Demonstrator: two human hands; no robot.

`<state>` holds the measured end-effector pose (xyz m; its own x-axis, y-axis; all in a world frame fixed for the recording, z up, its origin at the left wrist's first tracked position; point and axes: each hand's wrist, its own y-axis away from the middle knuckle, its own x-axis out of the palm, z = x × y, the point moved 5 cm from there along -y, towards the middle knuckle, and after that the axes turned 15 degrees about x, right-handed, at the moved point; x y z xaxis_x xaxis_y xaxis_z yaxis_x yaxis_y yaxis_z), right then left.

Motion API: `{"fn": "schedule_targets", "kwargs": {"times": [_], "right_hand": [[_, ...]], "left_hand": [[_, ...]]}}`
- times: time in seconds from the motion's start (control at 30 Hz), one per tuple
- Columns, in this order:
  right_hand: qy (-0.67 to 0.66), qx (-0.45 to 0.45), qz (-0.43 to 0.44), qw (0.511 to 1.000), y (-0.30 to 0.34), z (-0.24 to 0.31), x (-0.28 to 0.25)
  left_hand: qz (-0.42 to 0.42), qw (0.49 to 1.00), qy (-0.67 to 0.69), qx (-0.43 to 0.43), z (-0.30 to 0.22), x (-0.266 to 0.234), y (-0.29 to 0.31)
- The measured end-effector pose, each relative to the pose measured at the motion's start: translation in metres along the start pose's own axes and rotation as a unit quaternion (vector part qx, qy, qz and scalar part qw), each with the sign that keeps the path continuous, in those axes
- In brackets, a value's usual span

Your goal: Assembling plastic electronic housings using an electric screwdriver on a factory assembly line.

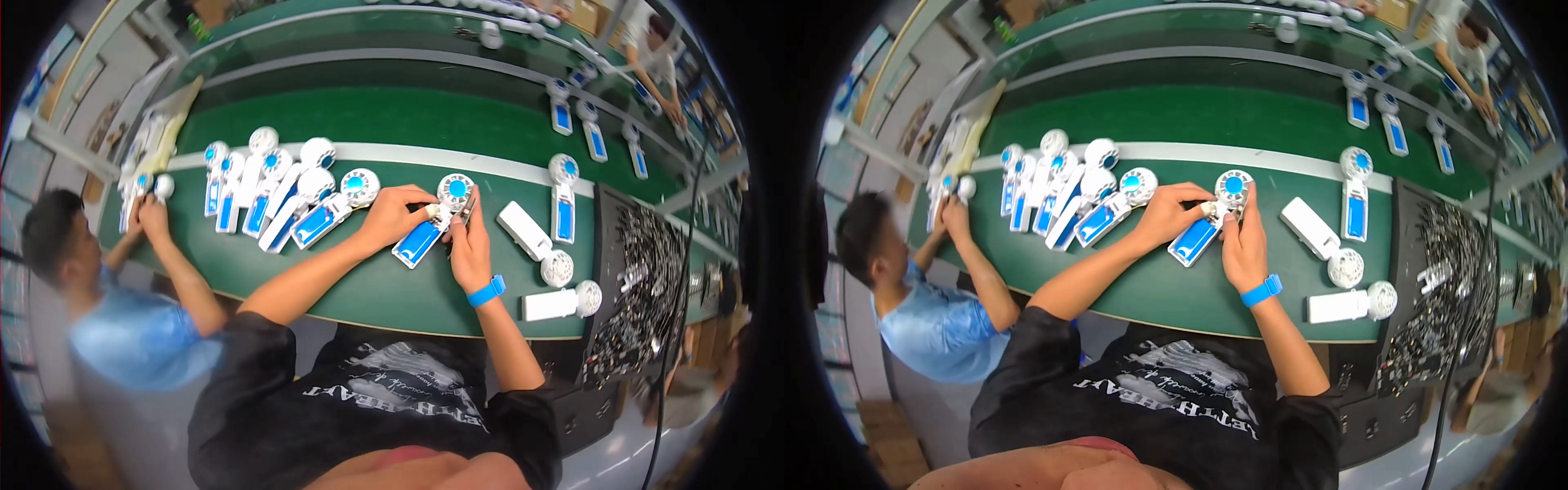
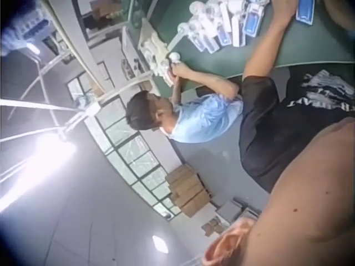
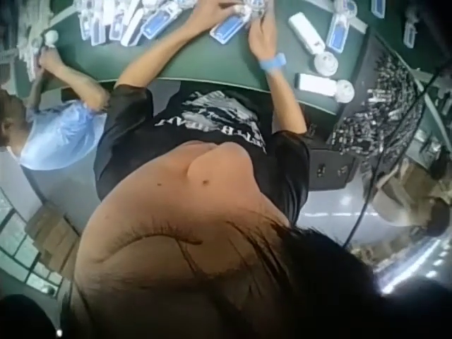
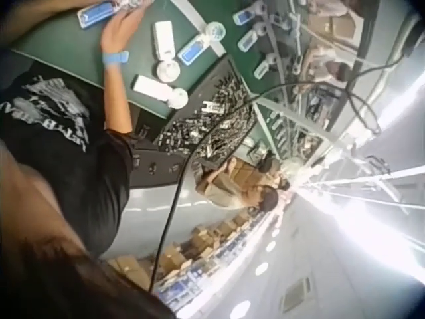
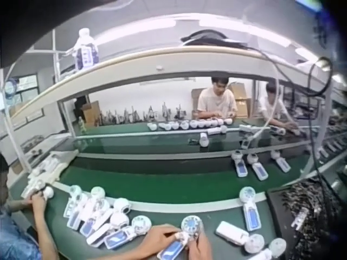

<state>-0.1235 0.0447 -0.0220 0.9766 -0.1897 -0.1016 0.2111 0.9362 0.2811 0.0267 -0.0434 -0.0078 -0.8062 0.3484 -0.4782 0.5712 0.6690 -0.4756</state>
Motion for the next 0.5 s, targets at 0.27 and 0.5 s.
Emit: {"fn": "schedule_targets", "kwargs": {"times": [0.27, 0.5], "right_hand": [[0.018, -0.149, 0.005, 0.989, -0.026, 0.001, 0.023], [0.116, -0.136, 0.022, 0.984, -0.011, 0.018, 0.019]], "left_hand": [[-0.093, 0.985, 0.141, -0.019, 0.018, -0.015, 0.01], [-0.039, 0.991, -0.006, 0.126, -0.007, -0.015, -0.001]]}}
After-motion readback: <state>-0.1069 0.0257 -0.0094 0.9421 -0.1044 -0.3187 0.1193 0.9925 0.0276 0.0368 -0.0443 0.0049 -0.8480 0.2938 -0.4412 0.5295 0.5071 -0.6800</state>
